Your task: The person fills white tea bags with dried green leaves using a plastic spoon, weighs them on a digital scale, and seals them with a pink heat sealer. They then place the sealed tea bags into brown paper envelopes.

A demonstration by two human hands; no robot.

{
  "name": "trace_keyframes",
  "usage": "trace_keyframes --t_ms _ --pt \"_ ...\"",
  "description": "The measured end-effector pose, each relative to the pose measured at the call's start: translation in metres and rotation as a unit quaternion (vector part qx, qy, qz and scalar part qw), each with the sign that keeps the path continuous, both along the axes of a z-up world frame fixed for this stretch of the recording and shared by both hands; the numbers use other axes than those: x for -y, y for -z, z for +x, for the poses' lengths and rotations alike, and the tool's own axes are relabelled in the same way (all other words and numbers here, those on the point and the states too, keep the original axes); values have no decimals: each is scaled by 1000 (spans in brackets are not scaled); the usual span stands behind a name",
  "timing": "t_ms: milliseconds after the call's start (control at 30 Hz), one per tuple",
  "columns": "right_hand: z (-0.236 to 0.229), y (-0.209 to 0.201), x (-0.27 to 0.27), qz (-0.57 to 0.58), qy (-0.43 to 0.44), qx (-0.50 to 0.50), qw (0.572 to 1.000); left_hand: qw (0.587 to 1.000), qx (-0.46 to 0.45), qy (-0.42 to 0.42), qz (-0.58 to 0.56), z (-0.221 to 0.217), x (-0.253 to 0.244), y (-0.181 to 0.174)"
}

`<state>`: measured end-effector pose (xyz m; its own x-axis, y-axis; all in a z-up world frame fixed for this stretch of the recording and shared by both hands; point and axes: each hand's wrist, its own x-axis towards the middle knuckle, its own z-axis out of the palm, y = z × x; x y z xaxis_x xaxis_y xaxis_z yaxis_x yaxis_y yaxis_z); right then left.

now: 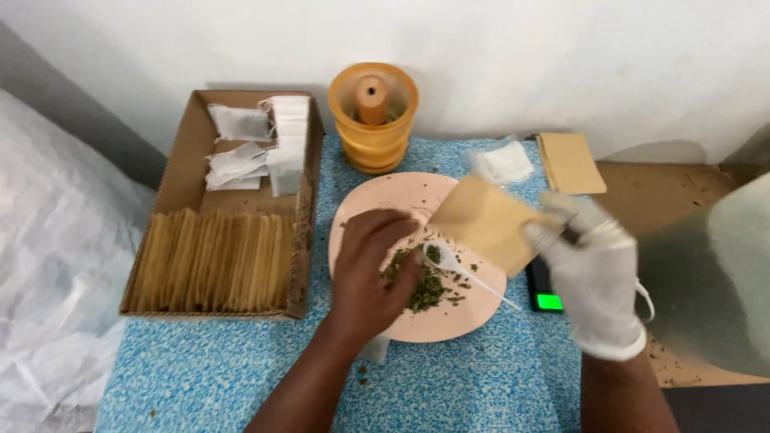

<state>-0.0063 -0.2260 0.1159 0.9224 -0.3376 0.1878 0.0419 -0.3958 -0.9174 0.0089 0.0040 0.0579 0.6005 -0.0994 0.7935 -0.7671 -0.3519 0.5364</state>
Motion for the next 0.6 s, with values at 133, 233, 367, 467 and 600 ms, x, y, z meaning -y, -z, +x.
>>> trace_keyframes --t_ms 133,233,367,467,600 --pt "-10 18 -20 -116 -78 26 990 997 49 -26 54 -1 -1 5" --pt "-15 14 -39 -135 -102 14 986 990 38 -51 128 -3 0 1" --pt "-18 11 -50 -79 -142 31 986 994 39 -58 82 0 -4 4" --pt "-17 23 -45 -59 -145 55 986 997 21 -64 48 2 -8 8" --pt "-15 36 -43 -33 -119 60 991 998 0 -60 16 8 -11 16"
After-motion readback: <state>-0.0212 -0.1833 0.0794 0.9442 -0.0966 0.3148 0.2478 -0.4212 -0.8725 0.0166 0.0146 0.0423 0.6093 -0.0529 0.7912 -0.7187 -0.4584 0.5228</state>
